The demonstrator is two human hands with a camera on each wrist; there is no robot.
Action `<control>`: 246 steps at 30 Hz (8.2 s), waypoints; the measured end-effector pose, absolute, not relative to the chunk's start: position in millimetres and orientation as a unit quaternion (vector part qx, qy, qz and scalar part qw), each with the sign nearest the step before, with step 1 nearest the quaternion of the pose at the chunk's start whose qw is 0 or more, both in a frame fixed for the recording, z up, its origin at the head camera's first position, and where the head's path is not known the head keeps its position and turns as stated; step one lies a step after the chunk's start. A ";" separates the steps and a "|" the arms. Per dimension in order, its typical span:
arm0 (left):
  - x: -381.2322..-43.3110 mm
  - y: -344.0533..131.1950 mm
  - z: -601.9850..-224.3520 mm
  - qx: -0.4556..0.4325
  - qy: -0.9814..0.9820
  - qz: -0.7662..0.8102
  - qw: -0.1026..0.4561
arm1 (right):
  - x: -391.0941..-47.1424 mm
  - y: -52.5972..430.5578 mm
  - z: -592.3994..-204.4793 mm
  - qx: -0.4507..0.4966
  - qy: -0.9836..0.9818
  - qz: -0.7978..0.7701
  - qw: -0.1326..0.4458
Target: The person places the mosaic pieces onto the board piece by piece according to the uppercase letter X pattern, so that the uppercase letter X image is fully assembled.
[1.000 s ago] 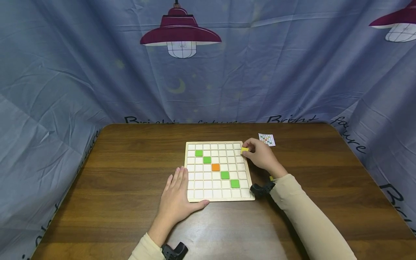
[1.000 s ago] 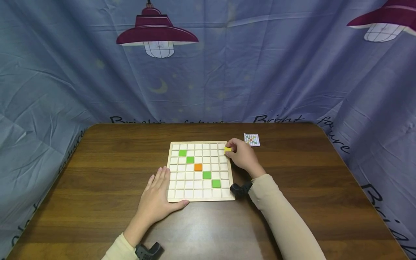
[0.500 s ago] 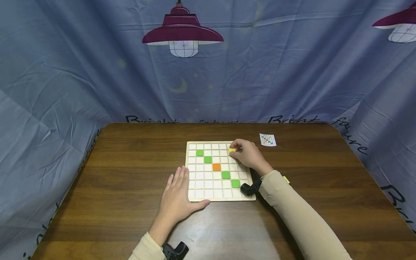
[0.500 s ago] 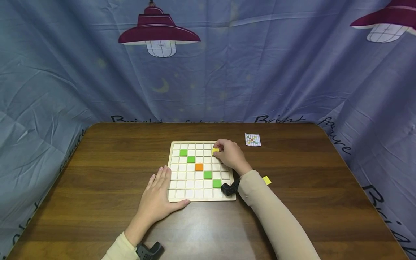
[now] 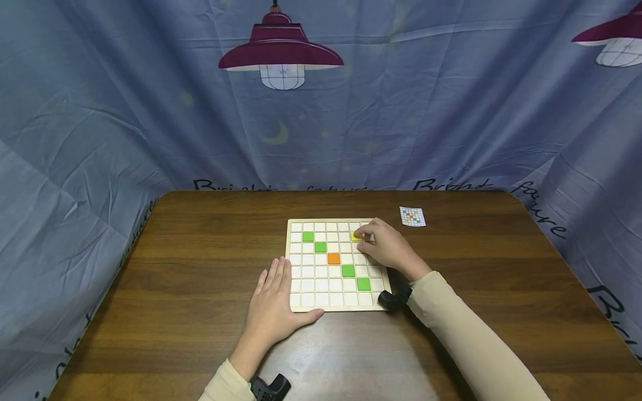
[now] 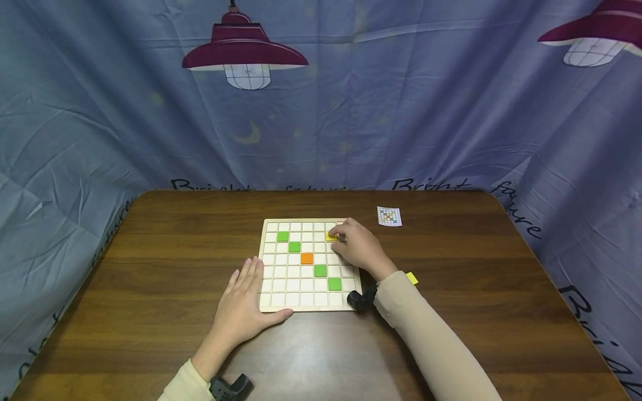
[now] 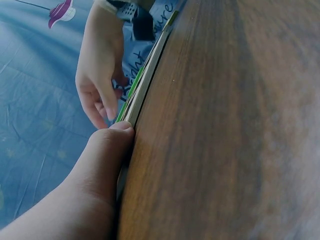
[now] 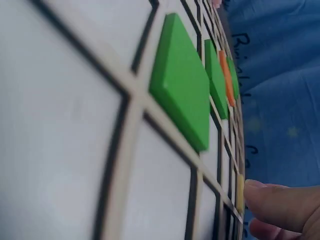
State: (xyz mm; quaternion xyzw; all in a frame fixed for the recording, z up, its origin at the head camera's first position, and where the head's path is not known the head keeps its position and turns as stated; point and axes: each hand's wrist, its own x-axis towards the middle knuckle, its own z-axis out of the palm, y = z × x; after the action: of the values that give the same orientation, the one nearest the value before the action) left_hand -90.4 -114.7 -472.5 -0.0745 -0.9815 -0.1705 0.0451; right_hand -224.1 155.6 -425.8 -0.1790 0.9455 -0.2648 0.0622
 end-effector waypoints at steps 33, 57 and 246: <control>-90.4 -116.0 -472.4 -0.079 -0.981 -0.174 0.044 | -144.4 307.8 -438.6 -0.169 0.951 -0.259 0.007; -91.5 -116.6 -472.0 -0.076 -0.980 -0.178 0.036 | -203.8 211.6 -426.5 -0.142 0.933 -0.330 0.016; -91.4 -117.1 -472.4 -0.080 -0.980 -0.176 0.037 | -166.3 179.5 -440.3 -0.153 0.898 -0.409 0.046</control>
State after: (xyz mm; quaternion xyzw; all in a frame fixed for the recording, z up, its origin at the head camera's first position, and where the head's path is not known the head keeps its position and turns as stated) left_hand -91.4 -117.1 -472.4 -0.0799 -0.9804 -0.1763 0.0368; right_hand -166.3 179.5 -440.3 -0.1535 0.8981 -0.4095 0.0463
